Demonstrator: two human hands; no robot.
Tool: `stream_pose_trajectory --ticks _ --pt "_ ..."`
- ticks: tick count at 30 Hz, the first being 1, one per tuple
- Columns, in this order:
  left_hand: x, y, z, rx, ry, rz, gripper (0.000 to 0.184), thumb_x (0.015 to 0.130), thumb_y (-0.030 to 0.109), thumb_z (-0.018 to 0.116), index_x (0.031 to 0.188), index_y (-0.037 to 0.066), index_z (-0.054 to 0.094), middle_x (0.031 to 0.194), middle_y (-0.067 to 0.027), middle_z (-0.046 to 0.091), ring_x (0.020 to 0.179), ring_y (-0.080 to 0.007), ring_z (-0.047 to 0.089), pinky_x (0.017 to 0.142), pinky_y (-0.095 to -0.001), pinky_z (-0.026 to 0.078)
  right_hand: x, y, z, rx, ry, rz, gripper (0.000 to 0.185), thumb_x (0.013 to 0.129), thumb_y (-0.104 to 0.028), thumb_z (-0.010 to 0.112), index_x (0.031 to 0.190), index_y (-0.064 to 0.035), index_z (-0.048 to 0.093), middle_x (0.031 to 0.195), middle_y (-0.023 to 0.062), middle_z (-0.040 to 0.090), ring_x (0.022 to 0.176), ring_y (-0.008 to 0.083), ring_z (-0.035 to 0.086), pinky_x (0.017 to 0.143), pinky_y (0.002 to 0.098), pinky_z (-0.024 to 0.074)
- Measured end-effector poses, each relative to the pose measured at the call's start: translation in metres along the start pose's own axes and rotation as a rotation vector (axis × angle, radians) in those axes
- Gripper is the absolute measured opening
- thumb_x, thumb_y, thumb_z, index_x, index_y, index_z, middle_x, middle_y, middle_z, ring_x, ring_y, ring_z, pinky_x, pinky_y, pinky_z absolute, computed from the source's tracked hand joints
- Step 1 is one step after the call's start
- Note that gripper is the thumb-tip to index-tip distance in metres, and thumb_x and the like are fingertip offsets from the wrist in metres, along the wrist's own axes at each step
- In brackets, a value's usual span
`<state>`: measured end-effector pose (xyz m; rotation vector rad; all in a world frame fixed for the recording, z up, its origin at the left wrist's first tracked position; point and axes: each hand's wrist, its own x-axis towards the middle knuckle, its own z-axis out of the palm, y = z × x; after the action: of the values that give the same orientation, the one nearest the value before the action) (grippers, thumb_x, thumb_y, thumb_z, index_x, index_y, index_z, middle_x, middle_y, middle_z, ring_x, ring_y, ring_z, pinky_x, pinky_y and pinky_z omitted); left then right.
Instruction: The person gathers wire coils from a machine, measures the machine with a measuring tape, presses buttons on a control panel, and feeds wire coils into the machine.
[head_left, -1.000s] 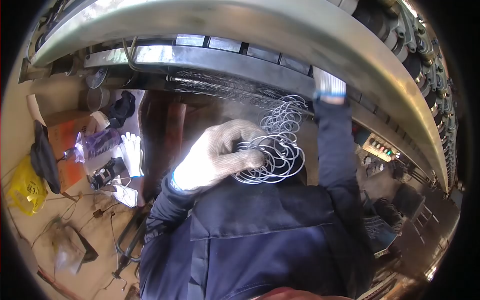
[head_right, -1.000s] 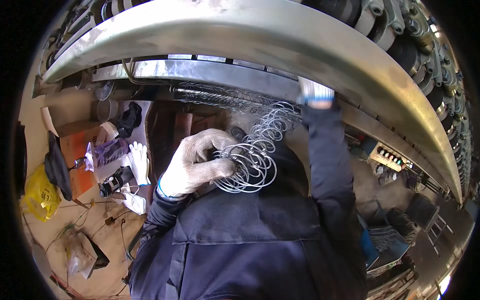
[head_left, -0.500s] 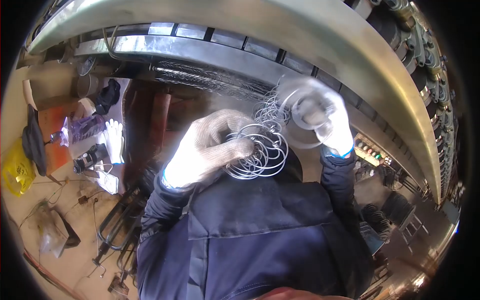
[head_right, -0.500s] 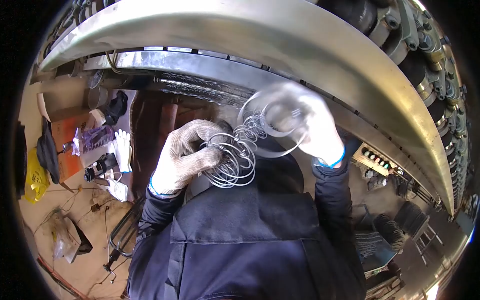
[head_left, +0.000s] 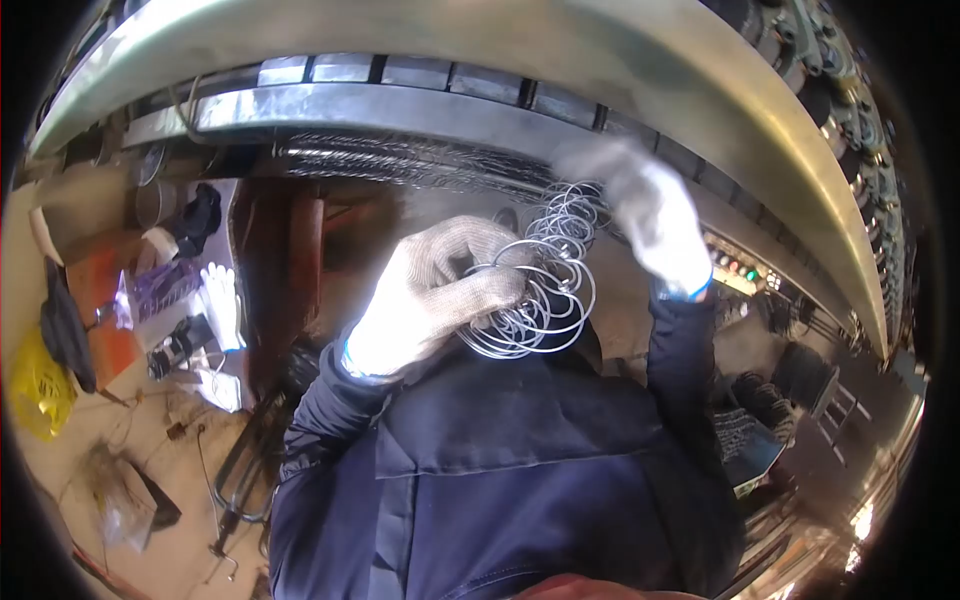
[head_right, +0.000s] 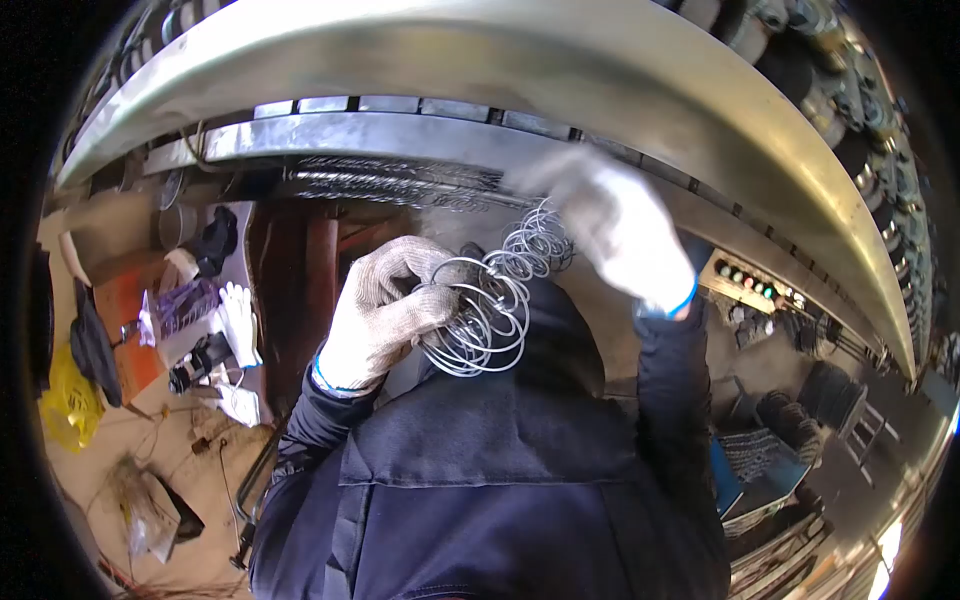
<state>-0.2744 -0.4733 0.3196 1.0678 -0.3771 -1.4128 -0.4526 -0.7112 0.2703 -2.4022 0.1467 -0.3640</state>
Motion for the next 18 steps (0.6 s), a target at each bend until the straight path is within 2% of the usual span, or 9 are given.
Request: stream_pose_trajectory --ticks 2,3,4,7,9,11,12,16,18 --pt "0.006 -0.002 -0.003 0.019 -0.034 0.002 0.031 0.092 0.014 0.083 0.114 -0.003 0.069 0.097 -0.0064 0.074 0.086 -0.0090 0.067 0.075 -0.0245 0.052 0.005 -0.040 0.000 0.348 -0.108 0.025 0.036 0.104 -0.035 0.061 0.120 -0.0043 0.070 0.125 0.0139 0.070 0.117 0.0337 0.065 0.104 0.0442 0.0516" --pt "0.006 -0.003 0.000 0.018 -0.051 -0.012 0.031 0.092 0.014 0.083 0.114 -0.003 0.069 0.097 -0.0064 0.074 0.086 -0.0090 0.067 0.075 -0.0245 0.052 0.002 -0.041 0.003 0.261 -0.127 0.006 0.029 0.098 -0.027 0.067 0.119 -0.0074 0.072 0.121 0.0139 0.071 0.114 0.0361 0.066 0.103 0.0446 0.0520" --pt "0.007 -0.003 0.004 0.012 -0.048 -0.021 0.031 0.092 0.014 0.083 0.114 -0.003 0.070 0.098 -0.0066 0.074 0.086 -0.0096 0.067 0.076 -0.0249 0.053 -0.002 -0.039 -0.005 0.379 -0.126 0.048 0.028 0.097 -0.024 0.067 0.117 -0.0053 0.071 0.119 0.0139 0.072 0.114 0.0346 0.066 0.102 0.0435 0.0523" --pt "0.010 -0.008 0.011 0.071 -0.064 0.015 0.030 0.092 0.014 0.082 0.114 -0.003 0.070 0.098 -0.0063 0.074 0.087 -0.0104 0.067 0.079 -0.0256 0.053 -0.020 -0.030 -0.015 0.615 0.217 0.200 0.026 0.097 -0.018 0.065 0.115 -0.0006 0.070 0.114 0.0150 0.073 0.111 0.0307 0.068 0.099 0.0422 0.0532" --pt "0.006 -0.010 0.021 0.075 -0.052 -0.021 0.029 0.093 0.014 0.081 0.114 -0.002 0.070 0.099 -0.0067 0.074 0.089 -0.0107 0.067 0.081 -0.0261 0.053 -0.030 0.014 0.012 -0.284 0.643 0.374 0.026 0.098 -0.017 0.063 0.116 0.0000 0.070 0.111 0.0158 0.073 0.107 0.0304 0.069 0.098 0.0433 0.0541" --pt "0.005 -0.018 0.031 0.053 -0.043 0.000 0.028 0.093 0.013 0.081 0.115 -0.002 0.070 0.100 -0.0066 0.074 0.091 -0.0106 0.067 0.082 -0.0265 0.053 -0.017 0.066 0.010 -0.936 0.615 0.316 0.027 0.098 -0.017 0.061 0.117 -0.0006 0.071 0.111 0.0168 0.073 0.105 0.0316 0.070 0.096 0.0453 0.0548" --pt "0.006 -0.023 0.038 0.082 -0.012 0.029 0.026 0.093 0.011 0.079 0.113 -0.003 0.070 0.100 -0.0065 0.073 0.089 -0.0104 0.066 0.081 -0.0265 0.053 -0.012 0.091 0.001 -1.112 0.518 0.208 0.027 0.098 -0.017 0.061 0.117 -0.0015 0.072 0.112 0.0175 0.073 0.106 0.0330 0.070 0.095 0.0468 0.0550" --pt "0.001 -0.048 0.058 0.075 0.102 0.016 0.022 0.094 0.007 0.076 0.112 -0.003 0.069 0.099 -0.0060 0.071 0.088 -0.0098 0.065 0.080 -0.0270 0.053 -0.013 0.147 -0.017 -1.157 0.466 -0.054 0.028 0.097 -0.019 0.063 0.116 -0.0026 0.073 0.111 0.0201 0.073 0.104 0.0360 0.069 0.088 0.0488 0.0559" --pt "-0.001 -0.054 0.070 0.042 0.157 -0.024 0.022 0.095 0.008 0.075 0.113 -0.003 0.069 0.097 -0.0058 0.071 0.088 -0.0099 0.065 0.080 -0.0271 0.054 -0.032 0.119 -0.028 -1.121 0.415 0.019 0.026 0.093 -0.014 0.065 0.114 -0.0014 0.073 0.106 0.0194 0.072 0.099 0.0355 0.069 0.083 0.0469 0.0570"
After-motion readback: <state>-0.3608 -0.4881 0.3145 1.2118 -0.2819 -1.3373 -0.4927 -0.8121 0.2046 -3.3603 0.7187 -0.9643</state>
